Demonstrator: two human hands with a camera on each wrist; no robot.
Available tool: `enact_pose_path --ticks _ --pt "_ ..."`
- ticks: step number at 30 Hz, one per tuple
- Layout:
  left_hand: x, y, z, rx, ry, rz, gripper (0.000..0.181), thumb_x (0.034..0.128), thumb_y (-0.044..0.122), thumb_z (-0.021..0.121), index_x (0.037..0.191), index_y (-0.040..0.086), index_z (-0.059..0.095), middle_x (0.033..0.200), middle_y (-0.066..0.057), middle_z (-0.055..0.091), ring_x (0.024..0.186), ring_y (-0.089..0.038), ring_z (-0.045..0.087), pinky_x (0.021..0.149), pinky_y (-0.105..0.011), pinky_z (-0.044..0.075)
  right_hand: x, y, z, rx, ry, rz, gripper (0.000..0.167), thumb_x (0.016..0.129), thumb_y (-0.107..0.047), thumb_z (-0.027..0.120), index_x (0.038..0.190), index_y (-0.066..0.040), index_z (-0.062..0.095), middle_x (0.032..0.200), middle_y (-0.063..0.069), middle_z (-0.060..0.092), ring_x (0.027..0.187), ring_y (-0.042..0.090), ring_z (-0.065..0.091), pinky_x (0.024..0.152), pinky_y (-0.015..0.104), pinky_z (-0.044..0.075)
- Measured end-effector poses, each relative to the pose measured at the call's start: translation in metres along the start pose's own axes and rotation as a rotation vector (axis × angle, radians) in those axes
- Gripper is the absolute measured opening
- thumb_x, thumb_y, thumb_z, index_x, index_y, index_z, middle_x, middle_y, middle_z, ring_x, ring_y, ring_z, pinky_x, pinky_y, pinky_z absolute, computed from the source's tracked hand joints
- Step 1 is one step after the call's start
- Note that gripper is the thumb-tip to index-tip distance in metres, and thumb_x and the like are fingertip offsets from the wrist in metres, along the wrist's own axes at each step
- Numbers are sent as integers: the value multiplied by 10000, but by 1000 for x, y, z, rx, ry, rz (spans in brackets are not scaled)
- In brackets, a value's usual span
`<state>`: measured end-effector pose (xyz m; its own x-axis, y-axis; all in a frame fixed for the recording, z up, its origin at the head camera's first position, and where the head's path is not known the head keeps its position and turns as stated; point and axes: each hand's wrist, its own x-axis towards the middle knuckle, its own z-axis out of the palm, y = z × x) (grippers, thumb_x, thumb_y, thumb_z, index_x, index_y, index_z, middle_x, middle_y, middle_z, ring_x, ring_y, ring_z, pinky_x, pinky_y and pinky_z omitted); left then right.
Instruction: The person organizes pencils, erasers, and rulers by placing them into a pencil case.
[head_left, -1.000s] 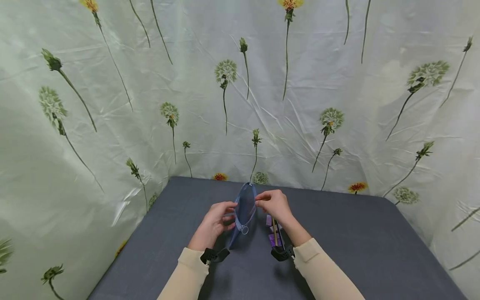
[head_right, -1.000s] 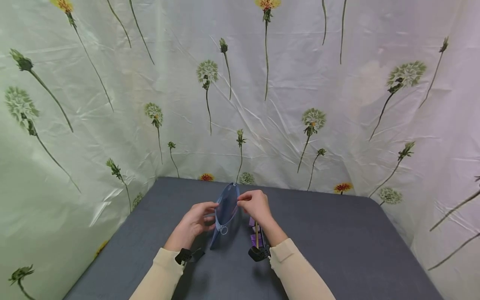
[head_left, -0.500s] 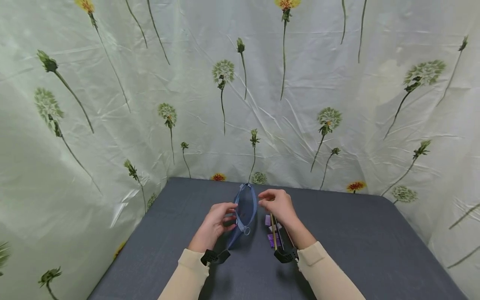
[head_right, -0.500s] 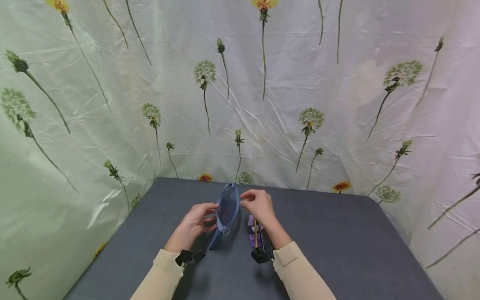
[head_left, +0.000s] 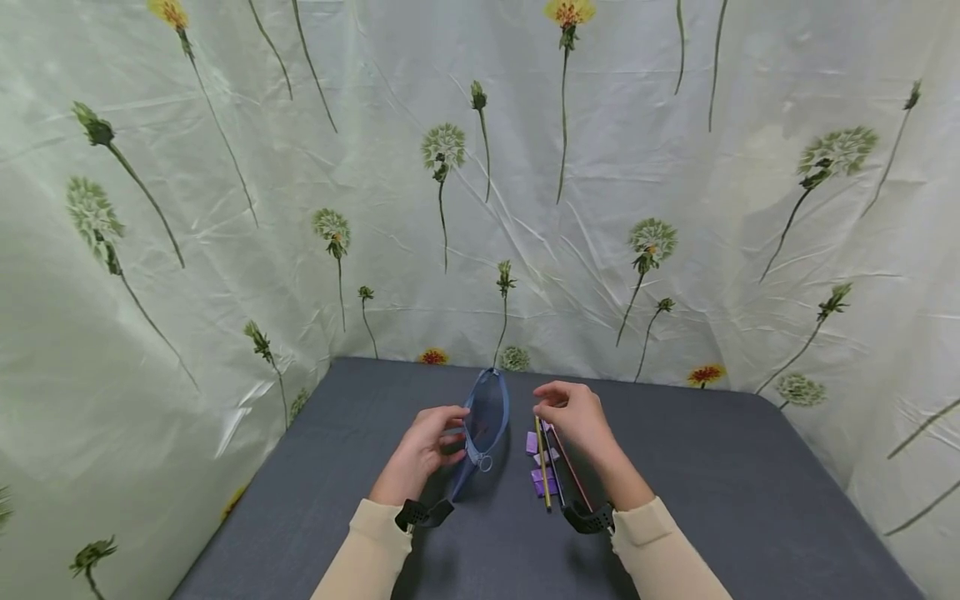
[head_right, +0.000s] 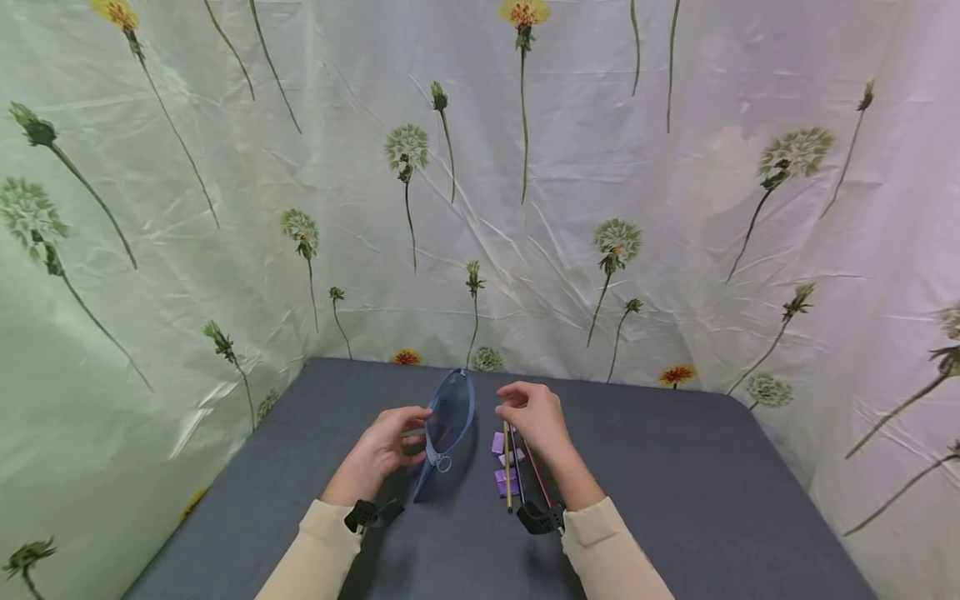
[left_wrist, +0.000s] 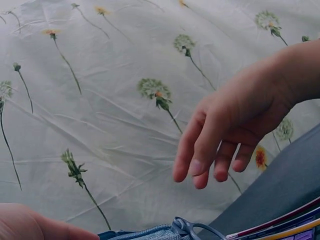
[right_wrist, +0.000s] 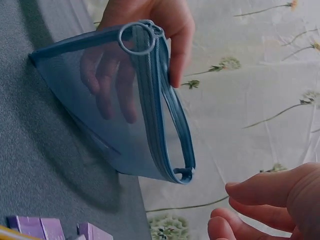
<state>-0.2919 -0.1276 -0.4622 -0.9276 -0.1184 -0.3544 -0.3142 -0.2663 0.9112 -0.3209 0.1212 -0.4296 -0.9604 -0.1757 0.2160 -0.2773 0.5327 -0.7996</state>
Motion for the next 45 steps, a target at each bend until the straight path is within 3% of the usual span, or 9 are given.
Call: enact_pose_path --ticks 10,20,26,33,45 --pt "2 -1 0 -2 -6 6 158 879 205 741 955 88 665 1033 -121 566 971 -344 569 811 -543 503 -6 9 -13 -38 -20 -1 242 870 -145 776 1109 -176 753 901 -22 728 866 197 670 676 366 528" --pt "4 0 -6 -38 -35 -13 193 874 220 758 974 80 670 1078 -146 585 977 -356 585 735 -491 544 -11 23 -22 -76 -38 27 251 884 -126 762 1133 -155 745 888 -27 716 842 199 663 676 371 518" --pt "8 -2 -10 -42 -78 -21 153 887 218 745 924 92 667 1008 -123 638 982 -356 619 746 -489 536 -14 38 -19 -18 -113 81 271 891 -50 730 1155 -111 736 892 18 709 798 285 668 643 375 539" --pt "12 -3 -11 -26 -88 -23 122 878 196 741 837 118 656 981 -121 640 969 -344 645 719 -488 542 -16 51 -20 38 -188 77 314 899 -39 712 1212 -55 704 944 73 712 779 225 660 684 432 560" --pt "14 -2 -11 -11 -113 -19 116 876 196 747 836 122 666 960 -107 659 950 -340 662 703 -482 539 -16 64 -27 -68 -236 101 304 866 5 715 1163 -53 725 860 65 696 717 255 645 597 394 530"
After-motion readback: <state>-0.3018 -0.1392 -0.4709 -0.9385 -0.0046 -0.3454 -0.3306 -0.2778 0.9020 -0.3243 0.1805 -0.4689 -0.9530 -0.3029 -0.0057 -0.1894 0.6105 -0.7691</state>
